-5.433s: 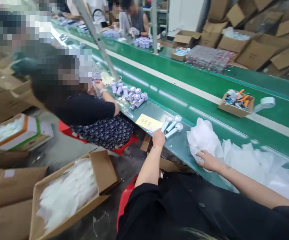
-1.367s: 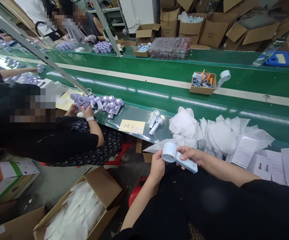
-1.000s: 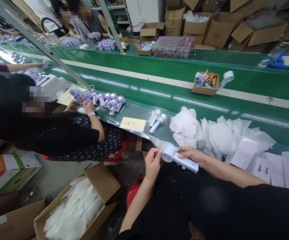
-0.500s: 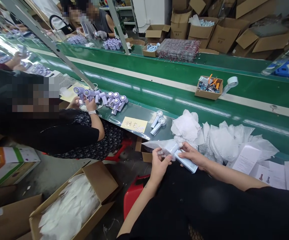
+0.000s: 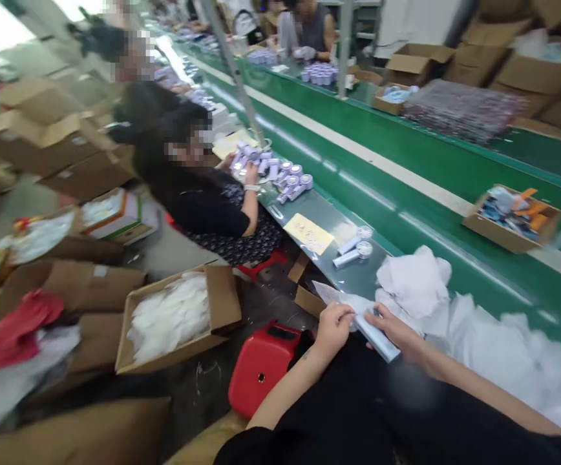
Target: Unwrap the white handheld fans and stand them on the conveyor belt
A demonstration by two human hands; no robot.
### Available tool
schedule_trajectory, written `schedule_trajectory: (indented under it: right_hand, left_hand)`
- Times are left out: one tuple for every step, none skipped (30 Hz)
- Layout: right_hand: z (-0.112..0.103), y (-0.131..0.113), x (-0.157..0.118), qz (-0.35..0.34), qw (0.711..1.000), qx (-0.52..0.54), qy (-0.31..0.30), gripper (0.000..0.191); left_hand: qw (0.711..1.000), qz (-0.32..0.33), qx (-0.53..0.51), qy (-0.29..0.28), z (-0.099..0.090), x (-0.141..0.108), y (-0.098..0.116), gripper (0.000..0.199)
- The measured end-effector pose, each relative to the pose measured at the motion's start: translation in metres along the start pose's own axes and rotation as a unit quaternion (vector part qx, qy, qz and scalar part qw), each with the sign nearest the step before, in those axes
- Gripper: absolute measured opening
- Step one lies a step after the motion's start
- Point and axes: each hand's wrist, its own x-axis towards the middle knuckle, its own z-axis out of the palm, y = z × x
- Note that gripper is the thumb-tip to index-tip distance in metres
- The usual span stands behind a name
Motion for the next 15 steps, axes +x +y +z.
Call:
schedule_trajectory:
  right_hand:
    - [0.0, 0.003, 0.005, -0.007, 0.999, -0.044, 0.002, 0.036]
    - [0.001, 0.005, 0.01, -0.026, 0.996, -0.09, 0.004, 0.034]
    - [0.002, 0.007, 0.015, -0.049, 0.99, -0.134, 0.004, 0.032]
    - [0.005, 0.008, 0.02, -0.071, 0.983, -0.172, 0.003, 0.031]
    - [0.008, 0.01, 0.023, -0.083, 0.976, -0.2, 0.002, 0.03]
    - [0.012, 0.01, 0.026, -0.081, 0.973, -0.217, -0.001, 0.029]
    - [0.018, 0.011, 0.028, -0.062, 0.973, -0.22, -0.005, 0.027]
    - [0.024, 0.011, 0.029, -0.027, 0.978, -0.208, -0.008, 0.025]
    - [0.03, 0.012, 0.03, 0.016, 0.983, -0.182, -0.013, 0.022]
    - [0.037, 0.012, 0.03, 0.063, 0.987, -0.146, -0.021, 0.02]
    - [0.043, 0.012, 0.029, 0.106, 0.988, -0.104, -0.033, 0.019]
    - [0.05, 0.012, 0.028, 0.14, 0.987, -0.06, -0.047, 0.019]
    - [0.056, 0.013, 0.027, 0.162, 0.985, -0.018, -0.06, 0.02]
    - [0.062, 0.014, 0.026, 0.177, 0.982, 0.006, -0.066, 0.022]
    - [0.068, 0.015, 0.025, 0.184, 0.98, 0.021, -0.069, 0.025]
  left_hand:
    - [0.999, -0.003, 0.018, 0.033, -0.002, -0.001, -0.003, 0.013]
    - [0.997, -0.015, 0.029, 0.068, -0.004, -0.002, -0.007, 0.025]
    - [0.994, -0.034, 0.033, 0.1, -0.006, -0.004, -0.011, 0.043]
    - [0.99, -0.054, 0.033, 0.128, -0.009, -0.006, -0.016, 0.056]
    - [0.986, -0.067, 0.037, 0.15, -0.011, -0.009, -0.02, 0.057]
    - [0.983, -0.066, 0.049, 0.161, -0.013, -0.014, -0.024, 0.047]
    - [0.983, -0.053, 0.071, 0.162, -0.014, -0.019, -0.028, 0.031]
    - [0.983, -0.03, 0.1, 0.148, -0.015, -0.025, -0.031, 0.021]
    - [0.984, 0.0, 0.132, 0.122, -0.015, -0.031, -0.034, 0.02]
    - [0.982, 0.032, 0.162, 0.09, -0.015, -0.036, -0.036, 0.02]
    - [0.98, 0.056, 0.183, 0.062, -0.016, -0.041, -0.037, 0.018]
    - [0.978, 0.062, 0.194, 0.053, -0.017, -0.046, -0.038, 0.017]
    - [0.977, 0.055, 0.194, 0.067, -0.02, -0.051, -0.039, 0.018]
    - [0.977, 0.052, 0.191, 0.085, -0.024, -0.055, -0.039, 0.021]
    - [0.976, 0.044, 0.179, 0.114, -0.029, -0.059, -0.039, 0.024]
